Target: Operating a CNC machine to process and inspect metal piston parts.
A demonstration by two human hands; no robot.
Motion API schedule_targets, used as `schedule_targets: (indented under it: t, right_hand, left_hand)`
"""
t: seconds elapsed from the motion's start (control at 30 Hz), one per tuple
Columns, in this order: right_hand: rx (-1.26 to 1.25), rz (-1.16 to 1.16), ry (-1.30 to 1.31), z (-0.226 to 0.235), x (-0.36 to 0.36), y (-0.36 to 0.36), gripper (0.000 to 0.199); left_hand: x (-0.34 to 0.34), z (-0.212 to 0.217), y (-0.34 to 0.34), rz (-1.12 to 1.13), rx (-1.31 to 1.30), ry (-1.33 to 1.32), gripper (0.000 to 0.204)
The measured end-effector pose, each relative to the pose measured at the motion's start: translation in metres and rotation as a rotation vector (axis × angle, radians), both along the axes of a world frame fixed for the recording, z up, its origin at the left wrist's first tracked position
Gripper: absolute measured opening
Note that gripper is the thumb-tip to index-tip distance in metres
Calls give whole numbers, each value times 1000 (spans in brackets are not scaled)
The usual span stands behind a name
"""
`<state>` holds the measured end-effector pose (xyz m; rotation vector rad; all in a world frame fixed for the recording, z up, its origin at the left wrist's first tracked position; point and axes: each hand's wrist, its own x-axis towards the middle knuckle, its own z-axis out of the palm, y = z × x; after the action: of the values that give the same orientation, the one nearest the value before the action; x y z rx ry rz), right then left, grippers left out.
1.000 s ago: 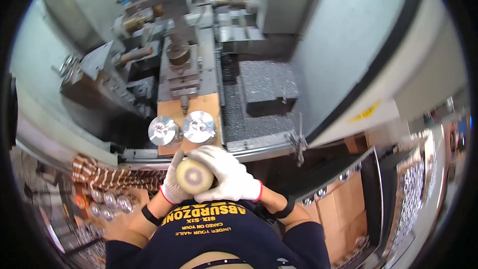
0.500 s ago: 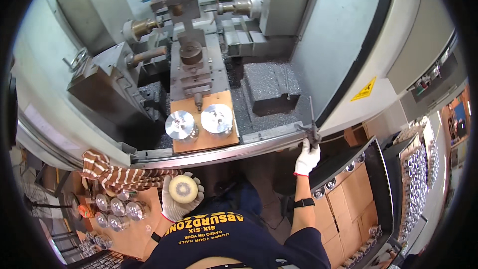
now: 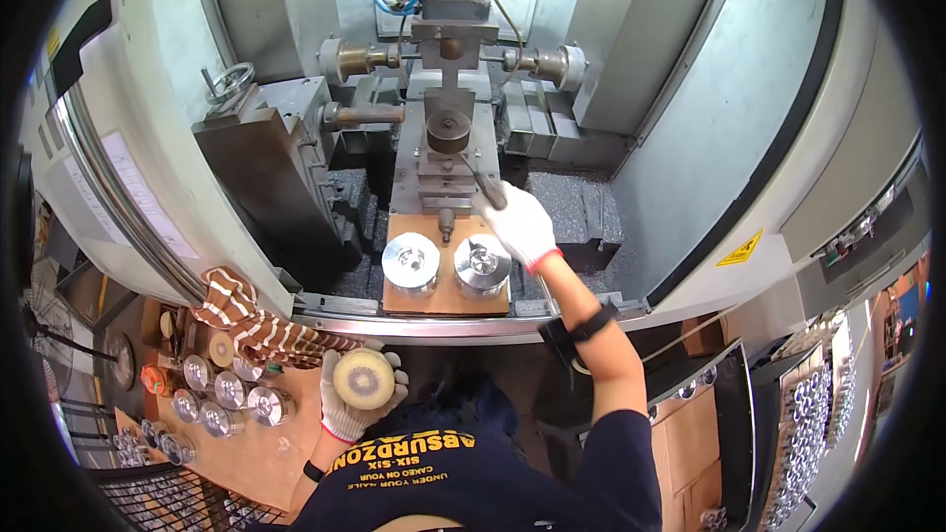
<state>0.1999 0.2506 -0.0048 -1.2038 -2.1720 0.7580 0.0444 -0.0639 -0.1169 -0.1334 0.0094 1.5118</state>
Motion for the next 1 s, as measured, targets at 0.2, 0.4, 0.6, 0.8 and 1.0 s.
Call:
schedule_targets:
  t: [0.2, 0.4, 0.6, 0.8, 1.0]
  right_hand:
    - [62, -182, 90, -8, 15, 32, 48]
    - [535, -574, -172, -82, 150, -34, 31]
    - [291, -1055, 13, -161, 230, -100, 41]
    - [-375, -629, 323, -113, 147, -150, 35]
    - [313, 212, -260, -39, -41, -97, 73]
  left_hand:
    - [-17, 9, 14, 124, 13, 141, 75]
    - [-54, 4, 38, 134, 5, 172, 71]
    - [-78, -8, 92, 122, 244, 24, 64]
    - [-82, -19, 103, 230, 253, -78, 60]
    - [-84, -20, 102, 262, 254, -129, 62]
